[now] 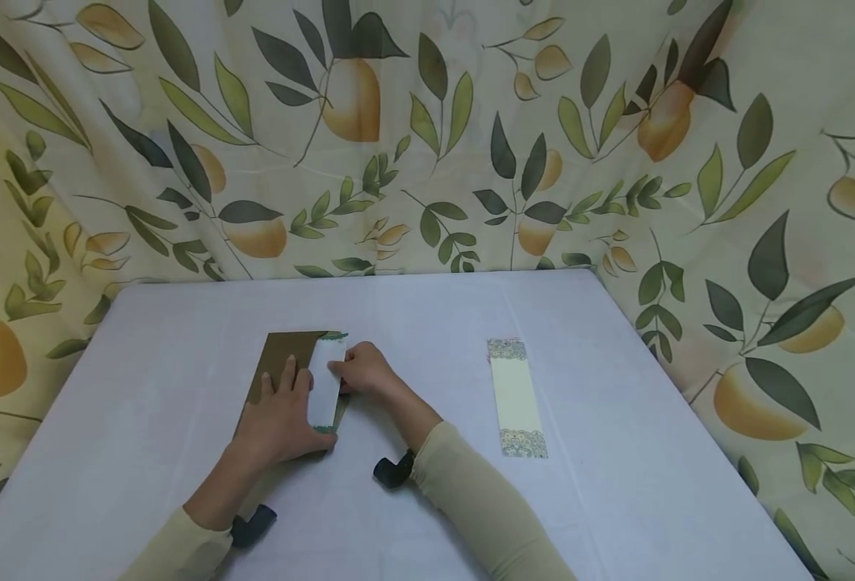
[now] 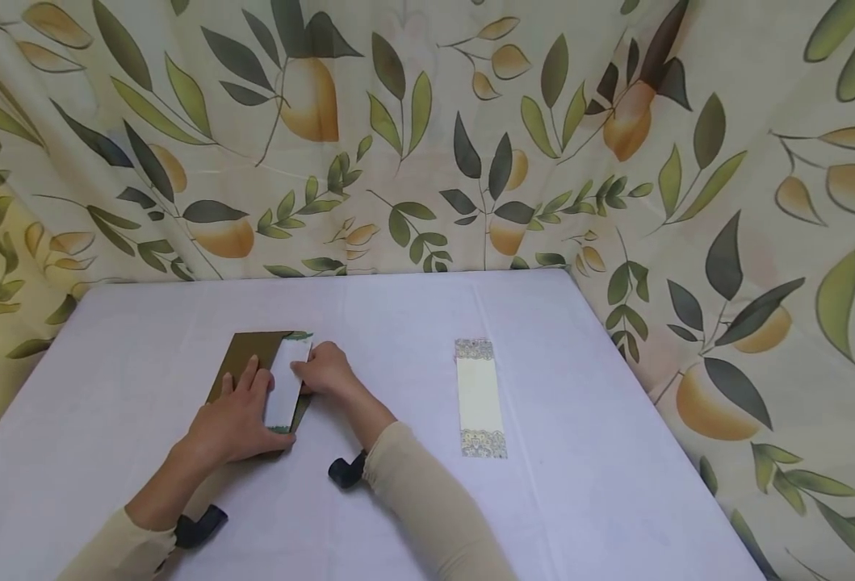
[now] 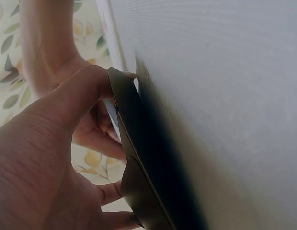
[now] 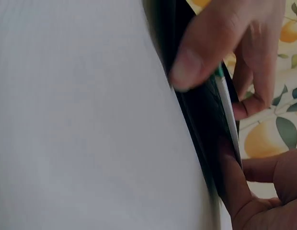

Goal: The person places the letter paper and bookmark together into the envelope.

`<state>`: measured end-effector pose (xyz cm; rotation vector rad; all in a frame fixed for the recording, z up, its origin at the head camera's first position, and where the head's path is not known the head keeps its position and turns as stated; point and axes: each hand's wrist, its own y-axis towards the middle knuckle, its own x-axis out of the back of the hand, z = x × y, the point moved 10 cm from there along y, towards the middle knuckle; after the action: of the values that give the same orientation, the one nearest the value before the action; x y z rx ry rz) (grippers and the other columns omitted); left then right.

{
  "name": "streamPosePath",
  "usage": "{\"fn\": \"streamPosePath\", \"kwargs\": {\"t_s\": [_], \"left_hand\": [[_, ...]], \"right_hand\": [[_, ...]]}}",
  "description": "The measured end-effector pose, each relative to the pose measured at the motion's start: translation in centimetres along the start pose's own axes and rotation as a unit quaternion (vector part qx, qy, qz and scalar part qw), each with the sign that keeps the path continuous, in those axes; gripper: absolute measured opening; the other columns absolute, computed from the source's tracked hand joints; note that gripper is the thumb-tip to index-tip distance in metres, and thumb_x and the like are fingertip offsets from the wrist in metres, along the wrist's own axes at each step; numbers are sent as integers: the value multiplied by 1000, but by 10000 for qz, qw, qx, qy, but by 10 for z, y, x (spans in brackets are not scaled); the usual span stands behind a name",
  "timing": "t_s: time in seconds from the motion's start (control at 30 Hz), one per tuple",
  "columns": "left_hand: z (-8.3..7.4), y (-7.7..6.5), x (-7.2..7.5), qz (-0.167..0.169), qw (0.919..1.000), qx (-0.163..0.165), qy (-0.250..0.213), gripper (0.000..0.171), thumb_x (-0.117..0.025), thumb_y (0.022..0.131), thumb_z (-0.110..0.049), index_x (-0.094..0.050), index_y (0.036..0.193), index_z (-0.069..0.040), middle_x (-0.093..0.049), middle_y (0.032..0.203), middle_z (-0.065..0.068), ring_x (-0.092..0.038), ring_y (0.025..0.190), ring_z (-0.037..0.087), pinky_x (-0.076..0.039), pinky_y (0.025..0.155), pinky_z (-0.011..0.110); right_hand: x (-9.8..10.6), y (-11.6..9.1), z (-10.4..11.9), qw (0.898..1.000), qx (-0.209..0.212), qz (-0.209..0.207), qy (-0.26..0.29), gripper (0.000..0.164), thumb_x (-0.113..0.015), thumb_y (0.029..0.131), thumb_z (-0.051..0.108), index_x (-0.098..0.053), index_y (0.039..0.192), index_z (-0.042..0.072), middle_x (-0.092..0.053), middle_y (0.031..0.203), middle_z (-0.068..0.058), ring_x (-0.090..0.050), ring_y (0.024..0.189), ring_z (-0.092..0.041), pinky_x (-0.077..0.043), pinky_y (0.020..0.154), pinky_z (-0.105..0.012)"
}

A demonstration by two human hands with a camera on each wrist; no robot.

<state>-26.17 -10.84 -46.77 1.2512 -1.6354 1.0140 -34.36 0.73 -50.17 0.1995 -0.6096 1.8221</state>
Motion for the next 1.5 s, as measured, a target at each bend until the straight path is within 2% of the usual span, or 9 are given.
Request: {"fn": "streamPosePath", "kwargs": {"t_s": [0.1, 0.3, 0.43, 0.63, 0.77, 0.93, 1.2, 1.5], "left_hand": [[-1, 0, 1, 9, 10000, -5, -36, 77, -88, 73, -50, -49, 122, -6, -17, 164, 34, -24, 137, 71, -40, 87, 81], [-1, -2, 0, 61, 9999, 29, -86, 77, -87, 73, -50, -50, 123, -5, -16, 164, 34, -22, 137, 71, -39, 87, 82], [-1, -2, 0, 61, 9999, 14, -107, 79, -87, 73, -49, -50, 125, -4, -16, 164, 34, -22, 137, 71, -38, 88, 83], [0, -2, -2, 58, 10000, 15, -71, 80, -87, 73, -50, -50, 126, -4, -16, 164, 34, -22, 137, 71, -38, 88, 83], [0, -2, -2, 60, 9999, 44, -101, 79, -88, 73, -49, -50, 126, -4, -16, 165, 33, -22, 138, 71, -37, 89, 83], [0, 0, -1, 52, 9999, 60, -118, 78, -89, 73, -50, -49, 124, -5, -16, 165, 33, -22, 138, 71, -37, 89, 82], [2, 2, -1, 89, 9999, 104, -81, 80, -89, 73, -51, -49, 125, -6, -14, 165, 33, -21, 138, 71, -37, 90, 82], [1, 2, -1, 112, 9998, 131, -83, 87, -88, 74, -51, -46, 132, -3, -13, 165, 33, -20, 139, 70, -36, 91, 83]], "right_hand": [[-6, 0, 1, 9997, 16, 24, 236, 26, -68, 101, 14, -69, 82, -3, -69, 75, -9, -72, 67, -17, -50, 59, -23], [-20, 0, 2, 9994, 44, 185, 278, 24, -67, 102, 15, -72, 87, -3, -70, 76, -7, -73, 68, -18, -53, 64, -24], [-21, 0, 3, 9992, 30, 158, 359, 23, -66, 102, 14, -70, 87, -3, -70, 77, -7, -74, 68, -19, -55, 65, -26], [-21, -4, 7, 9993, 23, 319, 189, 28, -61, 105, 15, -69, 84, -2, -69, 79, -8, -71, 71, -17, -50, 64, -25], [-19, -9, 10, 9988, 19, 479, 109, 23, -60, 104, 11, -71, 90, -4, -70, 83, -9, -71, 76, -19, -53, 70, -27], [-14, -13, 10, 9981, -78, 496, 368, 15, -66, 101, 8, -72, 99, -6, -70, 86, -10, -74, 76, -21, -59, 71, -30], [-7, -14, 10, 9973, -164, 295, 648, 12, -73, 96, 3, -73, 88, -6, -68, 84, -11, -71, 63, -16, -59, 63, -27], [-10, -13, 12, 9965, -128, 347, 753, 7, -73, 94, 0, -72, 90, -5, -69, 86, -12, -74, 67, -20, -59, 65, -28]]}}
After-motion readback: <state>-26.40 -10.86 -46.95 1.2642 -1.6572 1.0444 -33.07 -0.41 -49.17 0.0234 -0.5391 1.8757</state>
